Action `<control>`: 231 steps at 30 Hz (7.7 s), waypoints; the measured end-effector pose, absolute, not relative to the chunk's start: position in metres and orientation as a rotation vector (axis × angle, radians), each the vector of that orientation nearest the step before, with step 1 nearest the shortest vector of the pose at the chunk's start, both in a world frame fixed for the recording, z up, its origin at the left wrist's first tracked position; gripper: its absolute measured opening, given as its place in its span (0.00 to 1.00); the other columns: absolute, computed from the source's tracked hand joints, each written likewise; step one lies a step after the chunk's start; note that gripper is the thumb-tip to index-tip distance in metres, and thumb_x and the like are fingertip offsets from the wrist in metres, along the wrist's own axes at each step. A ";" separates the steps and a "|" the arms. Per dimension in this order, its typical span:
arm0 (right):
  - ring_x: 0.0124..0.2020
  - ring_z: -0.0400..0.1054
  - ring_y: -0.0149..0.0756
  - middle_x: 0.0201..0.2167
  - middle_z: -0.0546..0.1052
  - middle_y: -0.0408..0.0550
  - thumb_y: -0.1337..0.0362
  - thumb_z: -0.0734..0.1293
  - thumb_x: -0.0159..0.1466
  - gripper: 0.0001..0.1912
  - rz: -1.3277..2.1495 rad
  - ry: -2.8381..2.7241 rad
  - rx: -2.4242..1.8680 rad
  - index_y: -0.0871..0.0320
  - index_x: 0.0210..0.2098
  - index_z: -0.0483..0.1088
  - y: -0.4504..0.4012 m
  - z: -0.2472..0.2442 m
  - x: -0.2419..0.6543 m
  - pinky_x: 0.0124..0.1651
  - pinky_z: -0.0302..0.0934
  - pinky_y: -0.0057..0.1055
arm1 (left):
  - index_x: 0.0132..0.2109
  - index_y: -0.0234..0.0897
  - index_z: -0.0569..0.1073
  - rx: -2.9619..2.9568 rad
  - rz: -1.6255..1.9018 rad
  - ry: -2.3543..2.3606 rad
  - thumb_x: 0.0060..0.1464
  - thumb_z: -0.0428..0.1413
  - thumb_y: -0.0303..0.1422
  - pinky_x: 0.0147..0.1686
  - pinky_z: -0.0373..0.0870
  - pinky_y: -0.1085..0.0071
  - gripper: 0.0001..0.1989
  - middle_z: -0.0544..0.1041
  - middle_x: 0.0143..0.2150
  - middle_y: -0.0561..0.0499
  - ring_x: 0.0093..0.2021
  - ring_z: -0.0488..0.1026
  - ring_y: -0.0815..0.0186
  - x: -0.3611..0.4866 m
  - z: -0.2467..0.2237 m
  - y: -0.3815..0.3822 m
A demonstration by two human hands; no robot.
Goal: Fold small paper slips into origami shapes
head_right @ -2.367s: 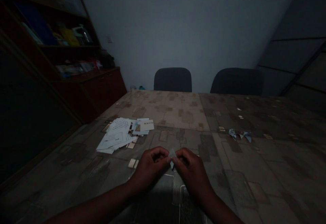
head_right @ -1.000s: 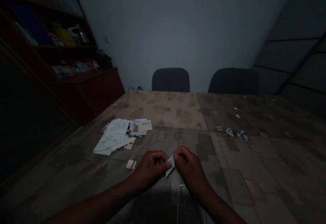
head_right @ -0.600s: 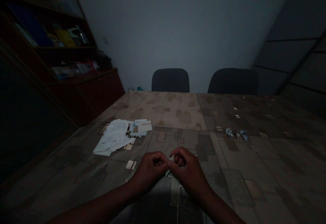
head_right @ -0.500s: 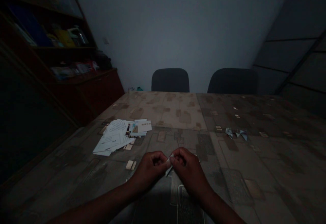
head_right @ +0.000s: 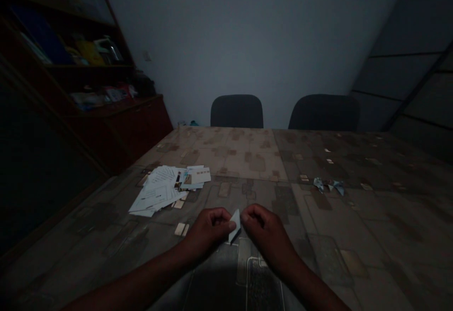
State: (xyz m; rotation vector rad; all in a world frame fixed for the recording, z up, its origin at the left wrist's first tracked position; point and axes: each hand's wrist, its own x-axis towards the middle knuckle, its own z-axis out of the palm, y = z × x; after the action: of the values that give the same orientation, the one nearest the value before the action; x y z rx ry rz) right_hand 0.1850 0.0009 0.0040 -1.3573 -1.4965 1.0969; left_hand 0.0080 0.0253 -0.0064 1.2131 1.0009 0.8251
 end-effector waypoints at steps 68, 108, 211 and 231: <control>0.38 0.66 0.43 0.31 0.74 0.43 0.68 0.66 0.59 0.04 0.350 -1.985 -1.784 0.55 0.28 0.69 -0.001 -0.021 0.190 0.41 0.48 0.35 | 0.37 0.35 0.74 3.049 0.411 0.722 0.61 0.55 0.30 0.30 0.59 0.68 0.05 0.73 0.31 0.50 0.34 0.67 0.63 -0.009 -0.010 0.028; 0.34 0.67 0.39 0.28 0.74 0.44 0.64 0.64 0.61 0.07 0.772 -1.994 -1.450 0.57 0.27 0.70 0.002 0.005 0.199 0.38 0.55 0.33 | 0.41 0.32 0.77 1.606 0.735 1.022 0.48 0.58 0.27 0.30 0.62 0.74 0.11 0.74 0.28 0.53 0.29 0.69 0.68 -0.001 -0.001 0.026; 0.23 0.61 0.31 0.21 0.71 0.41 0.43 0.70 0.53 0.23 1.441 -1.196 -1.262 0.57 0.28 0.65 -0.008 0.001 0.165 0.29 0.53 0.27 | 0.28 0.34 0.70 1.078 1.169 1.034 0.42 0.63 0.30 0.23 0.61 0.79 0.08 0.70 0.21 0.57 0.22 0.66 0.73 0.017 0.006 0.009; 0.21 0.58 0.31 0.19 0.68 0.40 0.48 0.68 0.55 0.18 1.244 -1.340 -1.355 0.56 0.23 0.63 -0.007 0.003 0.175 0.25 0.49 0.27 | 0.29 0.31 0.75 0.998 1.087 0.958 0.50 0.60 0.44 0.26 0.63 0.74 0.17 0.74 0.23 0.49 0.23 0.68 0.68 0.009 -0.001 0.021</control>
State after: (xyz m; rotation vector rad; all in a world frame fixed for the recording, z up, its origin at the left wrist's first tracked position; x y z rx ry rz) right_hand 0.1751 -0.0073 0.0029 -1.3555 -1.3397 1.2436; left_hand 0.0089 0.0205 -0.0013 0.9978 0.9583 1.0873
